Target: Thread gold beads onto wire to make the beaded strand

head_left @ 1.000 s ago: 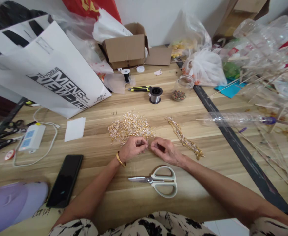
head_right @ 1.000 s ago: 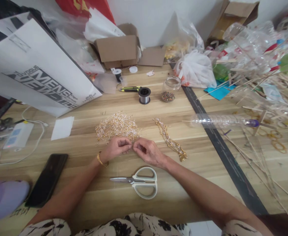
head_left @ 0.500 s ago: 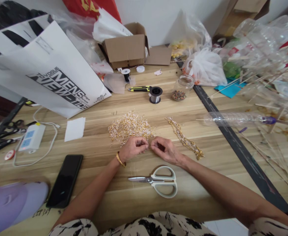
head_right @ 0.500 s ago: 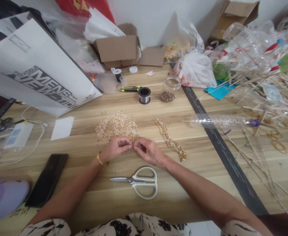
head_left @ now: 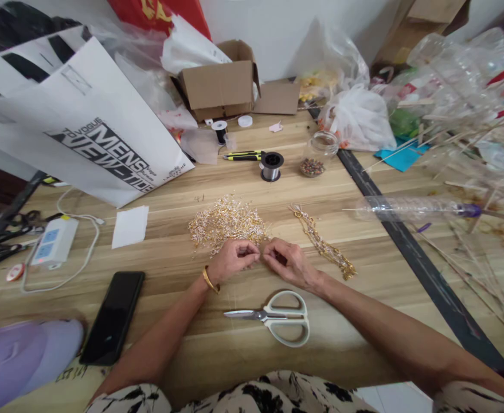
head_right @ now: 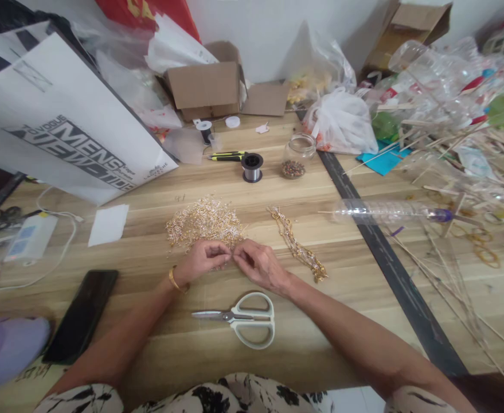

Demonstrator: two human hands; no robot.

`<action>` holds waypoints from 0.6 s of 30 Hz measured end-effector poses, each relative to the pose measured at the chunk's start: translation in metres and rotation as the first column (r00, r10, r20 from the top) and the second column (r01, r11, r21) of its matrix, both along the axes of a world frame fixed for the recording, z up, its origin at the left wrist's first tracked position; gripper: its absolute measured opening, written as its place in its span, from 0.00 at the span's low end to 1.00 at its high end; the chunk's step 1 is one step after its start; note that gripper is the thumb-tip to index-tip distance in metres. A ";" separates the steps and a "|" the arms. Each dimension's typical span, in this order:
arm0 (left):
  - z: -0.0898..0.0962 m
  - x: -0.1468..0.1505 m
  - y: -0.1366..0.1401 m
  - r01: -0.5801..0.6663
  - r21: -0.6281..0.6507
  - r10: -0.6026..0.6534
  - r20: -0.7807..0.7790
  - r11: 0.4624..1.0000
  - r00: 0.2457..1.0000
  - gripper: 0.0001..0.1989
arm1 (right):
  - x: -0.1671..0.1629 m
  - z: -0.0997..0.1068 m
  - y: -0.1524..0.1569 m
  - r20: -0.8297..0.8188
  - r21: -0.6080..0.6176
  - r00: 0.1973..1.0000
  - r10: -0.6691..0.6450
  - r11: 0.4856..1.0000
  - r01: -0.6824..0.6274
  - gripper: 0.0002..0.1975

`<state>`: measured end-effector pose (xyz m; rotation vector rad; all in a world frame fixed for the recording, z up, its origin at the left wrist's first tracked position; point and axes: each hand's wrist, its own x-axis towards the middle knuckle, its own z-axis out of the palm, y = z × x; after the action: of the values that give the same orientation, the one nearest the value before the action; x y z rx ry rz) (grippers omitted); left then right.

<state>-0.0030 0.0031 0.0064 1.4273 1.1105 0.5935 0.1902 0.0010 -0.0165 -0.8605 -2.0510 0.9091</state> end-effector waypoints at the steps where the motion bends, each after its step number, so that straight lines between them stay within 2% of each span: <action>1: 0.000 0.000 0.000 0.001 -0.002 -0.001 0.005 1.000 1.000 0.08 | 0.000 0.000 0.000 0.005 0.007 1.000 -0.002 1.000 0.002 0.04; 18: 0.002 0.000 0.001 0.043 0.014 -0.043 -0.017 0.999 0.999 0.10 | -0.001 0.001 0.000 0.065 0.117 0.998 -0.003 0.993 -0.005 0.03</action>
<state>-0.0028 0.0039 0.0079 1.4670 1.0881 0.5608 0.1894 0.0008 -0.0160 -0.8360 -2.1381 0.7623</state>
